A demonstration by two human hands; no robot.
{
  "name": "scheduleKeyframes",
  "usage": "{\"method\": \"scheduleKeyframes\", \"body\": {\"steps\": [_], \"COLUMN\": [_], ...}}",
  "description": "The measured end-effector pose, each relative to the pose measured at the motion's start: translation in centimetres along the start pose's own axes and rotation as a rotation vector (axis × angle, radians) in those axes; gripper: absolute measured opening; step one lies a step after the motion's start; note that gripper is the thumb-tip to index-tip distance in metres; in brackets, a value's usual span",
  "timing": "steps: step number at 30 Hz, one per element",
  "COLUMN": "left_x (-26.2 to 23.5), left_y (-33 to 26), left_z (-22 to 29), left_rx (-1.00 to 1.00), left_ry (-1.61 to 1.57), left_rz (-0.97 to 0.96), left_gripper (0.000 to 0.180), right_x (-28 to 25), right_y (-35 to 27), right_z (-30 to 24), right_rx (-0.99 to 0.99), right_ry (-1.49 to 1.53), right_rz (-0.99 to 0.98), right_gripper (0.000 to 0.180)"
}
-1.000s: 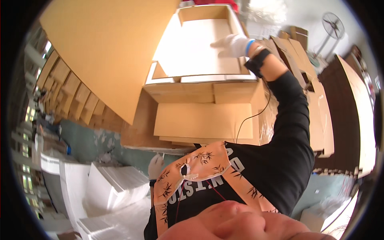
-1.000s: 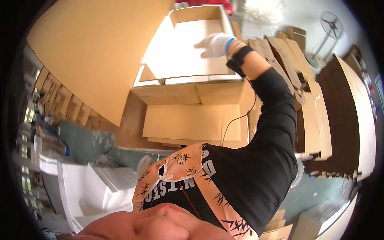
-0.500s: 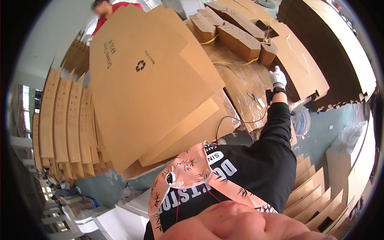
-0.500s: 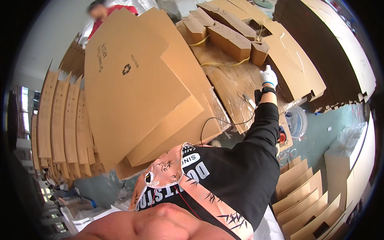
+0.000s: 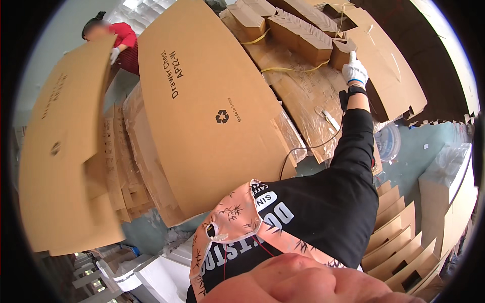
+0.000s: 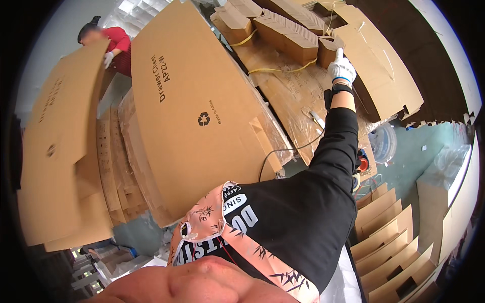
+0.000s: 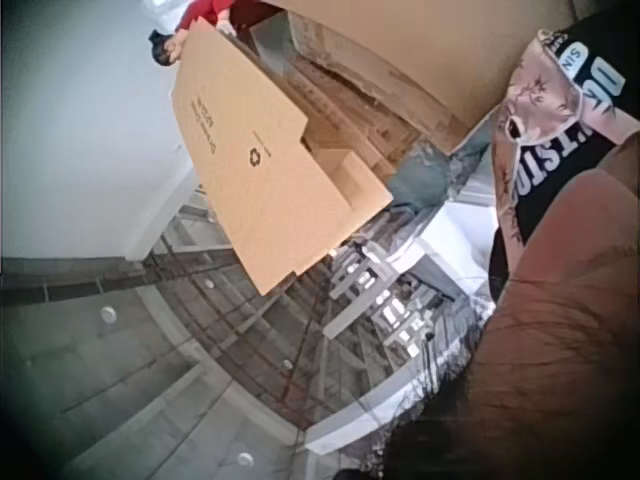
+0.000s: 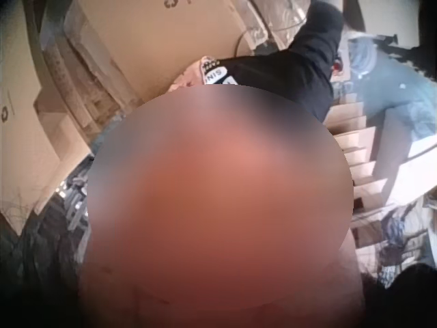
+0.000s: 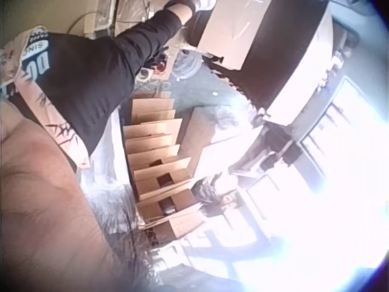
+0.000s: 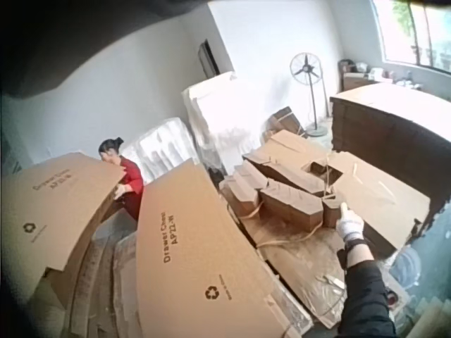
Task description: The recorder is assembling cardboard boxes and placing foam inserts inside them in a manufacturing environment.
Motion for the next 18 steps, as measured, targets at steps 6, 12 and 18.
{"method": "scheduleKeyframes", "body": {"steps": [6,12,18], "left_x": [-0.6,-1.0,-1.2], "left_y": [0.4,0.9,1.2], "left_z": [0.0,0.3,0.7], "left_rx": [-0.015,-0.017,-0.014], "left_ry": [0.039,0.071,0.091], "left_rz": [0.033,0.06,0.086], "left_gripper": [0.033,0.035,0.037], "right_x": [1.1,0.3,0.4], "right_y": [-1.5,-2.0,-0.8], "right_z": [-0.3,-1.1,-1.1], "right_rx": [-0.013,0.016,0.024], "right_ry": [-0.198,-0.164,-0.133], "right_rz": [0.099,0.081,0.054], "right_gripper": [0.036,0.065,0.062]}}
Point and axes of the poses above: each hand's wrist, its own y-axis towards the middle knuckle, its own x-axis out of the palm, z = x × y, the point moved 8 cm from there along y, towards the middle knuckle, and after that the axes turned 15 degrees about y, right-handed, at the moved point
